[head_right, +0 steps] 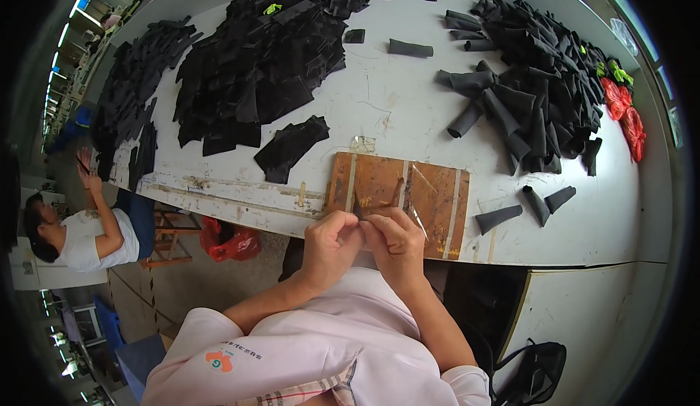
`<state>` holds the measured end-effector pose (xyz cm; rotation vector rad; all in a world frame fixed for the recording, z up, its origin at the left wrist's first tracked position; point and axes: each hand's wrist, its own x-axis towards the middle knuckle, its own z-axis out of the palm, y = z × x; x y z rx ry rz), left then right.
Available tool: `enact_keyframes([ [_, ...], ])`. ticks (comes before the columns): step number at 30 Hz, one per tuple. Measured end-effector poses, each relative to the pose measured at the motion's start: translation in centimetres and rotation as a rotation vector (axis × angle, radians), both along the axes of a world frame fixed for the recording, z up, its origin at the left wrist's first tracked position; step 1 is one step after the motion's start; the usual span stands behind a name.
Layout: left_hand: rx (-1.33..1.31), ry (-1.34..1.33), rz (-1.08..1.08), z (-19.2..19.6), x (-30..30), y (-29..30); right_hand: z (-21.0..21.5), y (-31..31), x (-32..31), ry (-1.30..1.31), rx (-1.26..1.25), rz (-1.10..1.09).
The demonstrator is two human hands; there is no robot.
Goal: The recorder is folding and checking black rubber or neoprene sleeves at a workshop table.
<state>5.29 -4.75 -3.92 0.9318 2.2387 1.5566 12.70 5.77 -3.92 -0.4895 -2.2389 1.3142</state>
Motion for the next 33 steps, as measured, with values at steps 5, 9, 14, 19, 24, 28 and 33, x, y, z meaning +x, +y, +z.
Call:
enact_keyframes([
  [5,0.056,-0.031,0.186,-1.9,-0.8,0.4,-2.1,-0.8,-1.4,-0.010,0.356,-0.105],
  [9,0.313,-0.944,0.045,-2.3,-2.9,-0.6,-3.0,0.0,-1.4,-0.026,-0.158,-0.087],
  [14,0.329,-1.273,-0.174,-1.0,-3.9,-1.2,-2.5,0.3,-0.6,-0.005,-1.120,0.119],
  [19,0.060,0.031,0.159,-0.6,-1.6,0.7,-2.9,-0.6,-0.5,0.075,-1.519,0.211],
  [24,0.242,-0.432,0.050,-1.7,-1.8,0.1,-3.2,-0.3,-0.2,0.042,-1.257,0.080],
  [28,0.385,-1.202,-0.184,0.4,-2.4,-0.6,-2.0,0.2,0.1,0.175,-1.299,0.119],
  [33,0.520,-1.348,-0.511,4.3,-2.0,-0.7,0.1,0.4,-0.1,0.408,-1.199,0.287],
])
